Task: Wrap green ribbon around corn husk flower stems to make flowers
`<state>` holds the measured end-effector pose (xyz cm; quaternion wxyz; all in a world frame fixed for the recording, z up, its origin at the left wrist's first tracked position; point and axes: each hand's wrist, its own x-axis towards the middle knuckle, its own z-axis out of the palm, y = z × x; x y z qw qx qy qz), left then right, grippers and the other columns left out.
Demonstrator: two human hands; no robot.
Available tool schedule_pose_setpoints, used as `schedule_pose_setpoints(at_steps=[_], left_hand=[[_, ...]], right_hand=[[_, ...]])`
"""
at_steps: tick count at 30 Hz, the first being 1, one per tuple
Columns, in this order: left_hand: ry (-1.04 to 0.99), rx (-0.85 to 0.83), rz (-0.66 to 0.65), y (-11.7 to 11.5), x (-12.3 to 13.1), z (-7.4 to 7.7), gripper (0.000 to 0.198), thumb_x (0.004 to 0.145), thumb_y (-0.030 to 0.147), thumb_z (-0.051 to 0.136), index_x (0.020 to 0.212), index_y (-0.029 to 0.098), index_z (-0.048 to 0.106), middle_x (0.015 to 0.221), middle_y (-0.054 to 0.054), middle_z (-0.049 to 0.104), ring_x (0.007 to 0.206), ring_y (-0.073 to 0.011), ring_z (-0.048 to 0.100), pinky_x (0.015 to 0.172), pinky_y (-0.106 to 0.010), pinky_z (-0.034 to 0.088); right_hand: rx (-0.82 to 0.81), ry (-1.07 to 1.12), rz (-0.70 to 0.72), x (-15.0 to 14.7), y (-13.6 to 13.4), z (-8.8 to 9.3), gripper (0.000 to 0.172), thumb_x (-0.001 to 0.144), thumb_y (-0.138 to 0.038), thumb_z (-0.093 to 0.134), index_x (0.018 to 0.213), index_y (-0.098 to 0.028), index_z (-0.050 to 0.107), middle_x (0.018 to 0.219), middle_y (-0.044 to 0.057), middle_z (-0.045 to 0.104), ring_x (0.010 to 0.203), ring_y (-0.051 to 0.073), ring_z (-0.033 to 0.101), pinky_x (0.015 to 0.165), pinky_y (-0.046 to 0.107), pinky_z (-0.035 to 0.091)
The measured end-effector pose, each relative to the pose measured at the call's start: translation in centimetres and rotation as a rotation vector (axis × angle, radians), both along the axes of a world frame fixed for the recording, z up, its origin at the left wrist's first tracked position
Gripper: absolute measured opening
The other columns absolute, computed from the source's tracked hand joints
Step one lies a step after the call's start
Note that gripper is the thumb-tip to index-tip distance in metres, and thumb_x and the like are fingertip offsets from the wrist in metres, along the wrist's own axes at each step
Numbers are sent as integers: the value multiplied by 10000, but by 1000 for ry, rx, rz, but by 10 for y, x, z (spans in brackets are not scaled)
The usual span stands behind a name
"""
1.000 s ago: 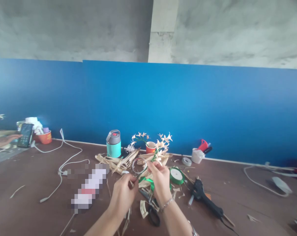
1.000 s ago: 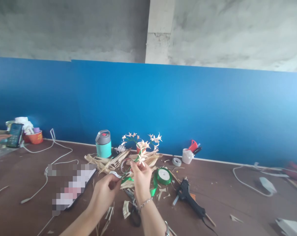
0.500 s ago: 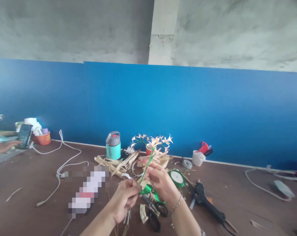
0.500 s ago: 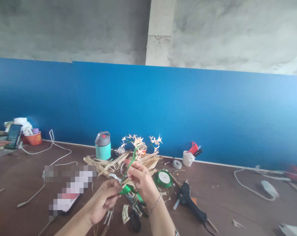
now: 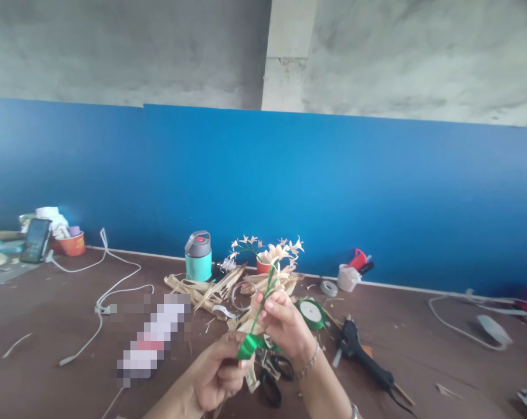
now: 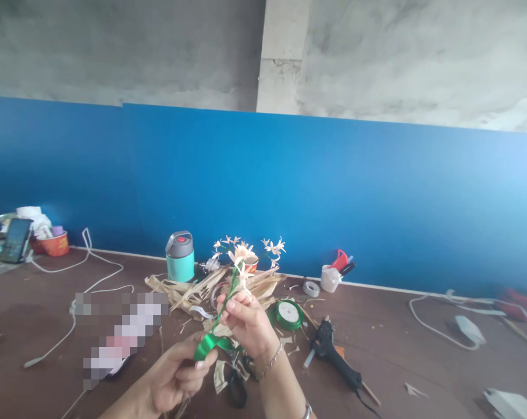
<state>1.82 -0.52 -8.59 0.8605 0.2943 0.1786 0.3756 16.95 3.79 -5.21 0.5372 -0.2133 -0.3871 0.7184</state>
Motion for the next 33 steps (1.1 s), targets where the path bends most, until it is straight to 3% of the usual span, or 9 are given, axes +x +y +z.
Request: schedule_pose_setpoints(at_steps=[4, 9, 15, 17, 20, 22, 25, 29, 33], left_hand=[[37, -28, 72, 0, 0, -2, 271, 617, 197, 766, 650, 138, 504, 496, 63, 488, 333, 29, 94, 329, -122, 63], [211, 55, 296, 4, 4, 1, 325, 558, 283, 782, 596, 164, 481, 477, 82, 438, 359, 3, 134, 363, -149, 105], [1066, 742, 976, 10, 3, -2, 152, 673, 223, 649, 544, 194, 575, 524, 10, 561, 499, -133, 486, 520, -238, 357], [1152, 937, 1074, 10, 0, -8, 102, 707, 198, 613, 606, 206, 606, 600, -14, 618, 560, -161, 557, 588, -255, 399], [1210, 1051, 1103, 10, -2, -13, 117, 748, 179, 574, 646, 212, 619, 649, -34, 651, 602, -176, 594, 624, -258, 412], [1217, 1019, 1098, 10, -1, -12, 123, 743, 180, 576, 630, 206, 616, 640, -34, 651, 593, -176, 590, 621, -259, 410], [1127, 788, 996, 11, 0, -6, 142, 704, 213, 617, 565, 193, 602, 548, -8, 601, 516, -156, 532, 547, -248, 379], [952, 520, 863, 14, 0, 3, 215, 700, 302, 641, 534, 178, 582, 411, 46, 468, 409, -109, 409, 444, -222, 292], [728, 343, 814, 13, 1, 7, 292, 675, 381, 682, 535, 168, 540, 370, 81, 389, 379, -65, 311, 414, -193, 206]], right_hand=[[87, -116, -154, -1, 3, 1, 256, 520, -316, 833, 560, -177, 622, 642, 12, 620, 540, 116, 476, 548, 246, 392], [114, -150, -338, -7, 3, 7, 292, 568, -322, 815, 548, -179, 562, 522, -45, 505, 501, 95, 408, 513, 225, 344], [93, -241, -571, -16, 4, 2, 344, 543, -352, 815, 520, -181, 516, 478, -59, 469, 460, 85, 366, 462, 231, 302], [80, -249, -602, -18, 6, -3, 339, 561, -352, 803, 518, -182, 514, 464, -63, 456, 446, 79, 344, 444, 229, 284], [62, -264, -641, -19, 7, -7, 332, 583, -337, 792, 524, -183, 505, 460, -67, 448, 441, 75, 323, 431, 224, 264], [57, -271, -659, -19, 6, -7, 335, 587, -330, 793, 523, -182, 499, 466, -67, 449, 447, 75, 323, 432, 221, 262], [95, -304, -606, -17, 4, -1, 320, 606, -349, 787, 542, -176, 526, 492, -57, 478, 474, 86, 367, 464, 222, 305], [195, -410, -390, -11, 1, 5, 258, 718, -426, 698, 742, -172, 665, 685, 13, 629, 685, 166, 550, 656, 263, 433], [308, -662, -183, -10, 1, 3, 289, 789, -412, 596, 879, -168, 721, 851, 60, 690, 877, 221, 595, 802, 301, 443]])
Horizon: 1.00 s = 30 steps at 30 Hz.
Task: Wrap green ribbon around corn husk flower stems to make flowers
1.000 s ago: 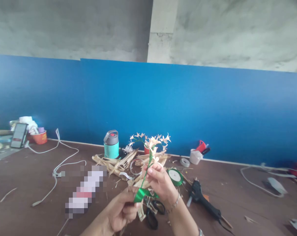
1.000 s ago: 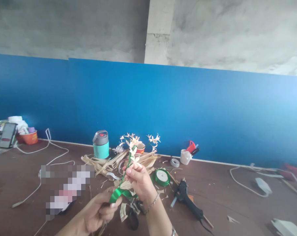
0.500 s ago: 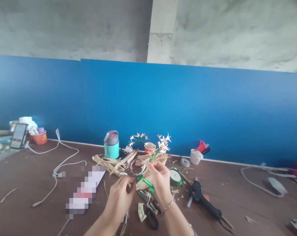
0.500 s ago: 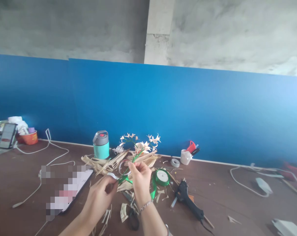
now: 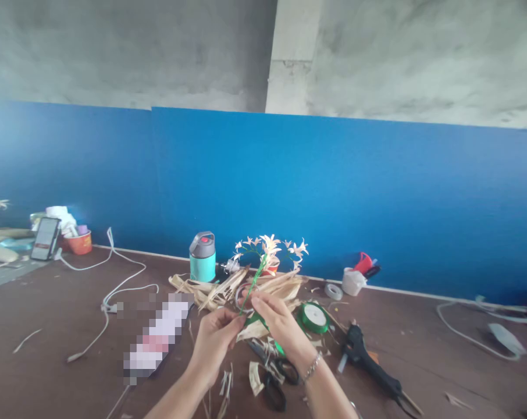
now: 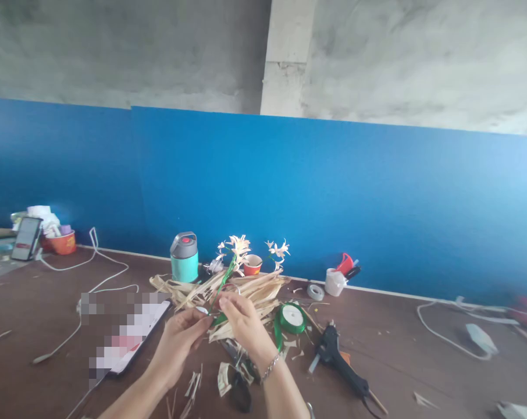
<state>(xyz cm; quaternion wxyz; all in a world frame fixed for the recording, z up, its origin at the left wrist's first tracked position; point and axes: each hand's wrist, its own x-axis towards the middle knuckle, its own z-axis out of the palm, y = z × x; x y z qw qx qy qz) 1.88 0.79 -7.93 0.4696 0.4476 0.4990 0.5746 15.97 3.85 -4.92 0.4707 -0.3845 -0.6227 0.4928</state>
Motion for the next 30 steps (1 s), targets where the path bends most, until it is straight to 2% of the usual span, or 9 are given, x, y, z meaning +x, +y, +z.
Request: schedule_pose_setpoints(at_steps=[3, 6, 9, 12, 18, 20, 24, 27, 30], left_hand=[[-140, -29, 3, -1, 1, 2, 324, 630, 388, 727, 525, 166, 516, 376, 84, 397, 380, -52, 298, 407, -182, 183], [-217, -40, 21, -2, 1, 5, 312, 615, 391, 748, 548, 162, 546, 386, 72, 448, 387, -58, 342, 405, -176, 215], [-322, -74, 19, -1, 1, 4, 295, 587, 372, 780, 568, 152, 585, 442, 38, 544, 440, -77, 439, 453, -178, 308], [-402, -109, 33, 2, -2, 0, 304, 551, 362, 806, 568, 146, 592, 515, 10, 597, 505, -104, 509, 503, -201, 375], [-422, -73, 179, 16, -19, -6, 334, 513, 379, 815, 639, 143, 614, 573, 23, 588, 562, -106, 533, 534, -202, 382], [-406, -63, 213, 19, -22, -8, 340, 513, 387, 812, 639, 147, 608, 558, 30, 576, 550, -101, 516, 533, -202, 369], [-328, -34, 199, 17, -16, -12, 320, 543, 387, 803, 611, 140, 611, 530, 30, 557, 506, -86, 444, 512, -205, 330], [-263, -19, 171, 12, -8, -13, 320, 570, 403, 785, 577, 145, 595, 506, 36, 543, 468, -77, 389, 490, -211, 288], [-202, -8, 140, 7, -4, -11, 302, 600, 402, 764, 570, 151, 598, 487, 39, 532, 466, -83, 379, 497, -216, 283]], right_hand=[[12, -245, 62, -2, 2, -6, 255, 795, -293, 536, 849, -148, 739, 720, 44, 689, 716, 197, 604, 676, 285, 452], [-10, -314, 44, -2, 4, -10, 229, 733, -214, 541, 809, -137, 743, 659, 28, 682, 597, 161, 570, 586, 258, 427], [8, -362, -26, 1, 4, -10, 199, 670, -189, 564, 768, -149, 733, 648, 14, 677, 565, 137, 540, 549, 230, 408], [11, -423, -108, 9, 4, -7, 213, 610, -127, 524, 694, -160, 717, 538, -16, 614, 486, 116, 475, 472, 212, 350], [48, -529, -335, 52, 12, 11, 181, 571, -144, 508, 398, -170, 556, 369, -43, 439, 426, 112, 377, 430, 234, 243], [53, -551, -432, 73, 16, 17, 186, 597, -179, 498, 438, -167, 593, 393, -27, 481, 437, 129, 407, 439, 245, 258], [46, -591, -663, 105, 21, 24, 321, 675, -230, 437, 780, -140, 727, 568, 36, 643, 460, 177, 504, 463, 272, 339], [175, -714, -848, 110, 21, 23, 356, 713, -186, 399, 836, -156, 732, 851, 97, 710, 727, 230, 626, 648, 300, 447], [232, -813, -853, 100, 19, 19, 344, 682, -117, 427, 811, -176, 740, 1079, 119, 675, 993, 287, 592, 814, 366, 439]])
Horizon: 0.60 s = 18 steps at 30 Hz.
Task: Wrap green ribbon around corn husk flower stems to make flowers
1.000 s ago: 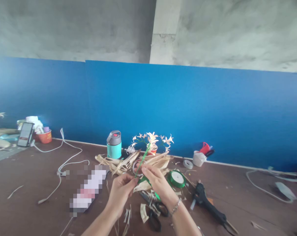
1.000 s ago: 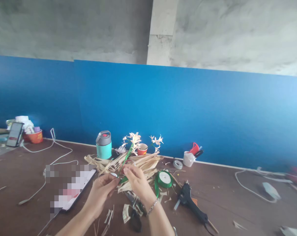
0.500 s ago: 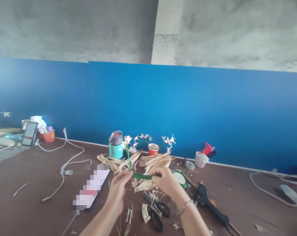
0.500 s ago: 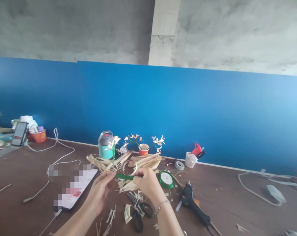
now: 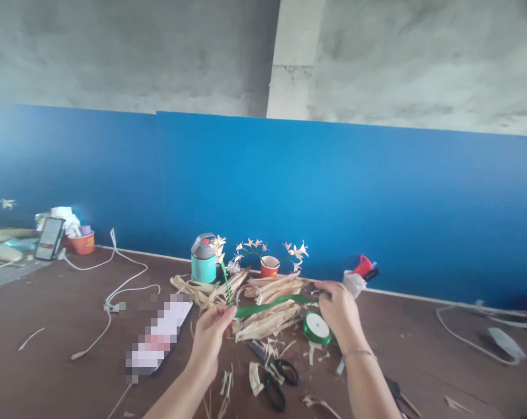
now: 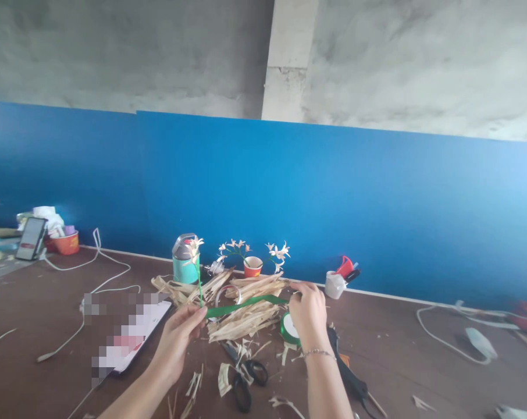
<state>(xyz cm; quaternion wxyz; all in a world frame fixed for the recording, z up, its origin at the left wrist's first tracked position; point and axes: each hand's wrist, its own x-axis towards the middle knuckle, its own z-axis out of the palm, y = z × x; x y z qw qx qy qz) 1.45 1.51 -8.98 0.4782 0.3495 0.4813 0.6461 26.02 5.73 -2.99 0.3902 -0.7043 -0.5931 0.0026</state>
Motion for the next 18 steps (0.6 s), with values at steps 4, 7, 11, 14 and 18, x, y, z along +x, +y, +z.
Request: schedule_pose_setpoints(at_steps=[4, 7, 11, 14, 18], left_hand=[[62, 27, -55, -4, 4, 2, 283, 630, 378, 744, 543, 157, 590, 476, 41, 519, 475, -87, 381, 504, -216, 286], [84, 44, -91, -5, 6, 1, 300, 634, 385, 738, 530, 160, 570, 464, 49, 496, 460, -80, 349, 486, -215, 265], [91, 56, -125, -6, 7, 3, 295, 623, 392, 740, 551, 158, 575, 469, 60, 465, 463, -75, 323, 481, -210, 251], [93, 61, -155, -7, 9, 5, 290, 612, 385, 746, 547, 152, 586, 476, 60, 449, 474, -77, 324, 484, -210, 250], [93, 66, -204, -11, 11, 9, 309, 631, 414, 733, 559, 152, 586, 489, 56, 445, 486, -85, 336, 493, -212, 255]], right_hand=[[-116, -142, 86, -34, -12, 1, 256, 698, -118, 507, 727, -221, 739, 1019, 111, 702, 1050, 357, 558, 861, 500, 390], [-125, -6, 493, -68, -22, 3, 259, 792, -180, 492, 835, -228, 743, 969, 77, 730, 979, 270, 622, 866, 392, 438], [-183, 255, 805, -101, -29, -4, 275, 823, -265, 520, 992, -171, 715, 1032, 95, 717, 986, 242, 638, 866, 324, 461], [-179, 354, 806, -109, -28, -12, 211, 784, -233, 557, 869, -154, 733, 941, 86, 717, 902, 234, 642, 801, 311, 472], [-150, 459, 773, -108, -24, -15, 124, 710, -187, 616, 623, -146, 695, 777, 57, 676, 797, 216, 626, 759, 308, 464]])
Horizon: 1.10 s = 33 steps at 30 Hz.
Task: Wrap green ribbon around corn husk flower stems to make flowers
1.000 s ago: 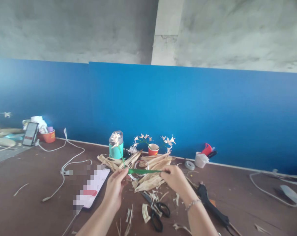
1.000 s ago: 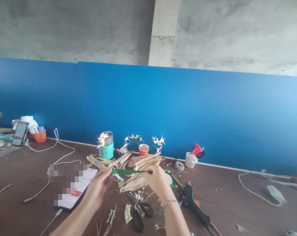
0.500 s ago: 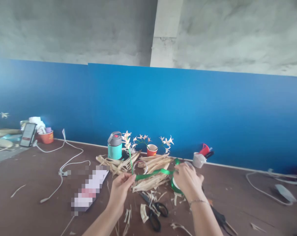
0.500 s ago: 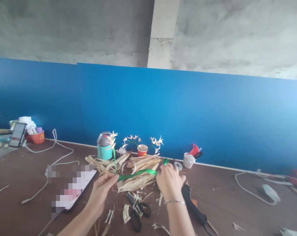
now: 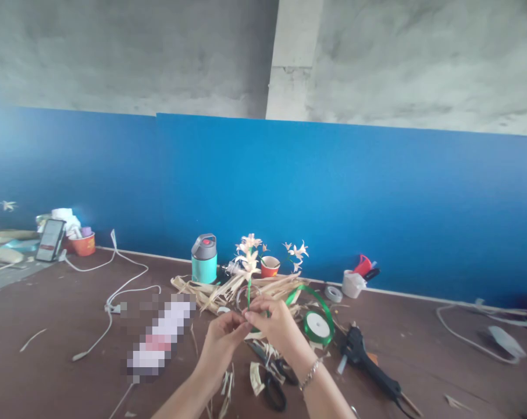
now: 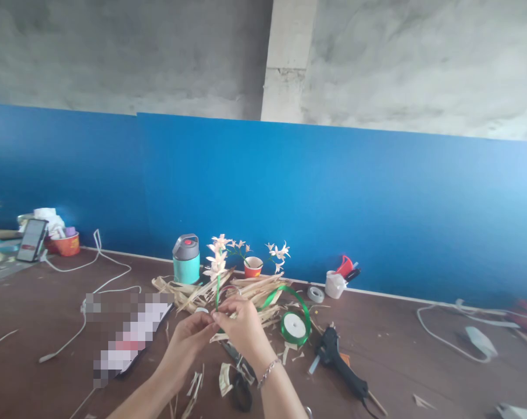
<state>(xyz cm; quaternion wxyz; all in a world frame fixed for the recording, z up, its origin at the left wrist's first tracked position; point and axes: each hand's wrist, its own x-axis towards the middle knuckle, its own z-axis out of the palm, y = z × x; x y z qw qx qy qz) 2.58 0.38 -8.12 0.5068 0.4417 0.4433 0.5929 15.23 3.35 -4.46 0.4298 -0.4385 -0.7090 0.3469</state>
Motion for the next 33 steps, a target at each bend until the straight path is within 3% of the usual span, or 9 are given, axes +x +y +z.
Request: schedule_pose_setpoints(at_steps=[4, 9, 18, 22, 27, 30, 33], left_hand=[[53, 18, -25, -1, 0, 2, 316, 643, 444, 711, 583, 156, 594, 512, 41, 482, 504, -103, 387, 509, -215, 282], [252, 87, 59, 5, -2, -3, 277, 668, 410, 671, 588, 147, 640, 496, 16, 528, 481, -121, 419, 484, -224, 301], [381, 147, 189, 2, -3, -12, 163, 708, 309, 621, 647, 177, 695, 556, -8, 618, 517, -153, 483, 518, -232, 343], [277, 143, 167, -2, 2, -4, 185, 706, 343, 622, 659, 175, 682, 613, -28, 645, 588, -182, 543, 567, -240, 390], [123, -2, 99, -5, 6, 2, 274, 685, 433, 654, 647, 164, 626, 432, 70, 394, 401, -88, 320, 412, -204, 238], [13, -49, 32, -5, 7, 0, 297, 666, 449, 686, 645, 170, 586, 439, 89, 353, 394, -61, 254, 398, -188, 166], [-51, -73, -55, -5, 7, -3, 313, 648, 440, 714, 632, 170, 558, 438, 95, 353, 388, -46, 222, 393, -183, 127]], right_hand=[[18, 41, -41, 0, -2, 4, 102, 685, -165, 629, 585, -160, 645, 787, 49, 650, 811, 213, 612, 780, 312, 449], [63, 59, -98, -5, -7, 5, 110, 676, -160, 614, 575, -177, 573, 792, 47, 630, 818, 210, 598, 782, 312, 442], [204, 41, -201, -10, -6, -1, 185, 683, -184, 615, 546, -200, 492, 699, 12, 575, 732, 189, 560, 728, 298, 434], [151, 21, -226, -10, -6, 0, 163, 672, -219, 639, 549, -192, 535, 686, 6, 589, 700, 182, 546, 705, 289, 431], [-22, 116, -82, 0, -2, 4, 196, 739, -342, 624, 698, -154, 662, 663, 14, 624, 683, 183, 562, 651, 271, 433], [-116, 318, -52, 8, 0, 7, 294, 770, -423, 614, 838, -153, 707, 737, 33, 660, 743, 189, 576, 689, 272, 447], [-162, 424, -84, 13, 2, 9, 312, 730, -457, 659, 742, -150, 711, 691, 30, 638, 705, 177, 549, 653, 259, 438]])
